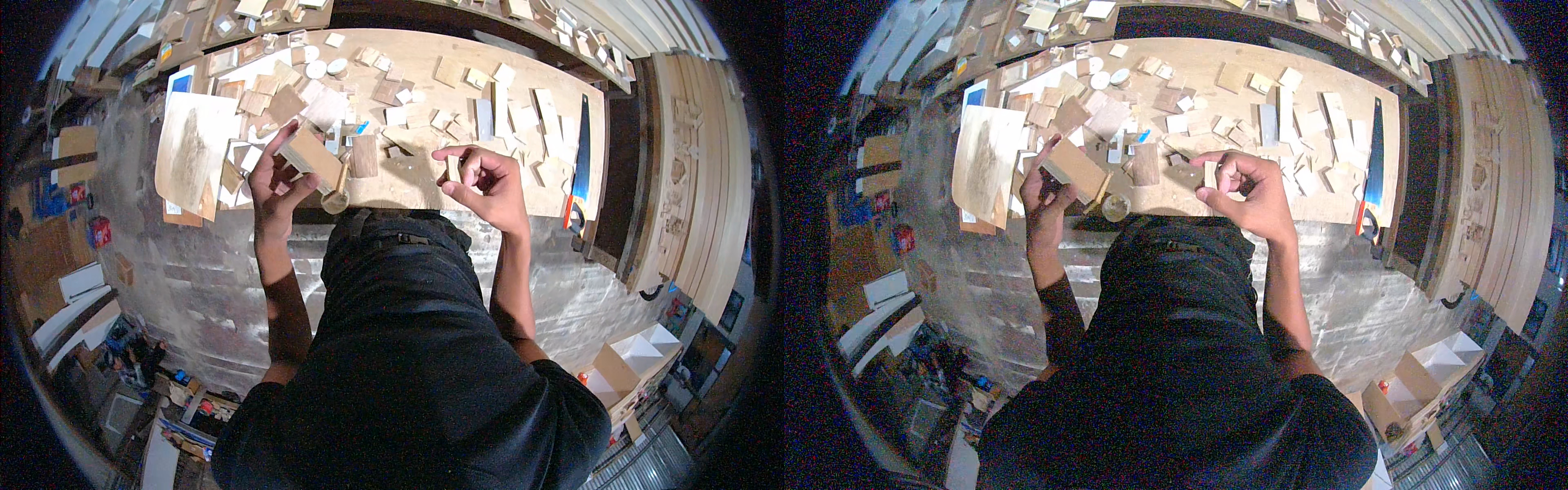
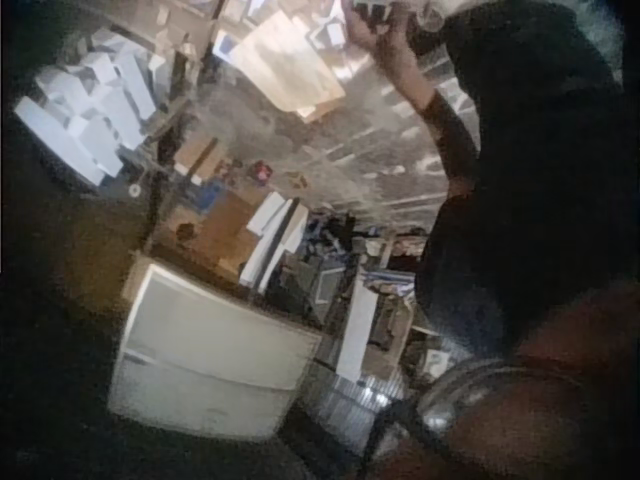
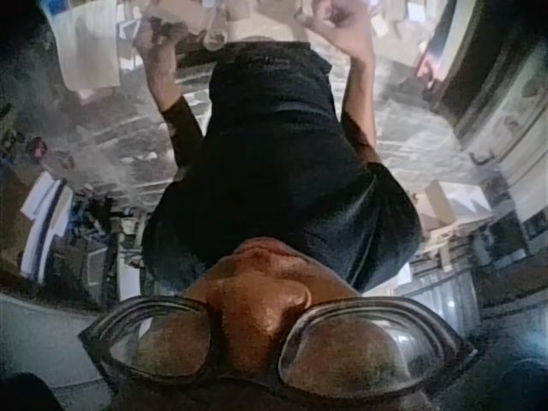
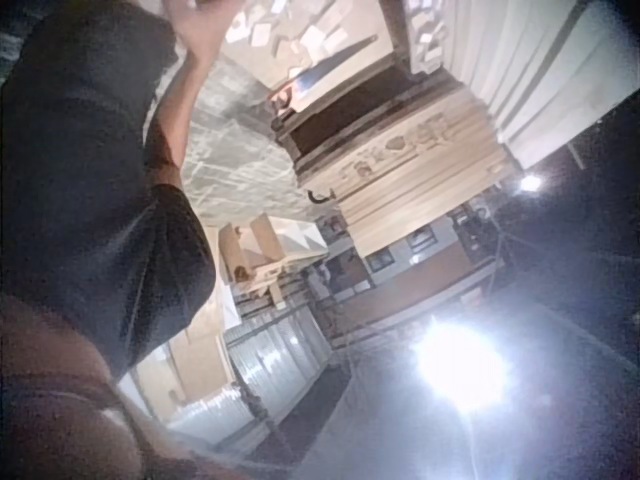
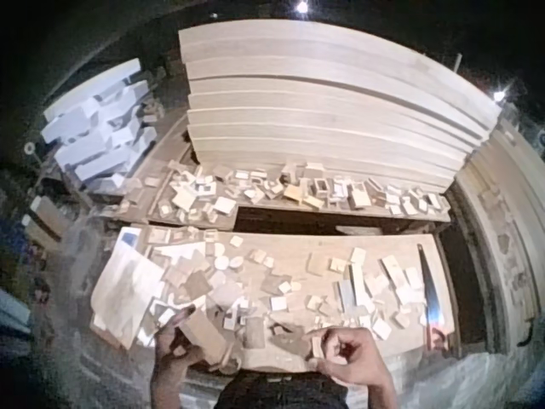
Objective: The person assembles small wooden blocks and pieces by hand, fitting them together and checking the alignment.
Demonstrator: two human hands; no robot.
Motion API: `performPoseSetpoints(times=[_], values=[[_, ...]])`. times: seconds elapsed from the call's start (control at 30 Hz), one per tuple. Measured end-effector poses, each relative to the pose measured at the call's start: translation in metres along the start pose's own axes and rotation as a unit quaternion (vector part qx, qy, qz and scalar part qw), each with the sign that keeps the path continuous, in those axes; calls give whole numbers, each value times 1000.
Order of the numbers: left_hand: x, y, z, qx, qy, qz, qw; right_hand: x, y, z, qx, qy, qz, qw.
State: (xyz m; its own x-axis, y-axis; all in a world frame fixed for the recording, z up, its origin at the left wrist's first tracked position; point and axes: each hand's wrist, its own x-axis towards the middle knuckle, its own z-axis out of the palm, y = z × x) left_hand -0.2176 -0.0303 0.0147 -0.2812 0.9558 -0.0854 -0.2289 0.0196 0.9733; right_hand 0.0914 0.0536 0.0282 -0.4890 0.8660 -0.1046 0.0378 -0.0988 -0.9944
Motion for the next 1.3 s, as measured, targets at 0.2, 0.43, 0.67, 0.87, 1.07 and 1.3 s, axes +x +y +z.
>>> performPoseSetpoints(times=[0.2, 0.43, 0.67, 0.87, 1.07, 1.3], values=[[-2, -3, 9, -17, -50, -17, 998, 3, -17, 4, 74, 6, 65, 995], [0, 7, 17, 2, -53, -17, 998, 0, -6, -1, 42, 26, 39, 998], [4, 10, 16, 5, -35, -1, 999, -3, -3, -8, 68, 58, 27, 996], [4, 18, 40, 36, -109, -8, 993, 0, -30, 3, 32, 35, 27, 999], [2, 27, 74, 87, -189, 26, 978, 10, -39, 18, 14, -24, 7, 1000], [0, 30, 85, 107, -212, 16, 971, 5, -36, 13, 30, -36, 35, 998]])
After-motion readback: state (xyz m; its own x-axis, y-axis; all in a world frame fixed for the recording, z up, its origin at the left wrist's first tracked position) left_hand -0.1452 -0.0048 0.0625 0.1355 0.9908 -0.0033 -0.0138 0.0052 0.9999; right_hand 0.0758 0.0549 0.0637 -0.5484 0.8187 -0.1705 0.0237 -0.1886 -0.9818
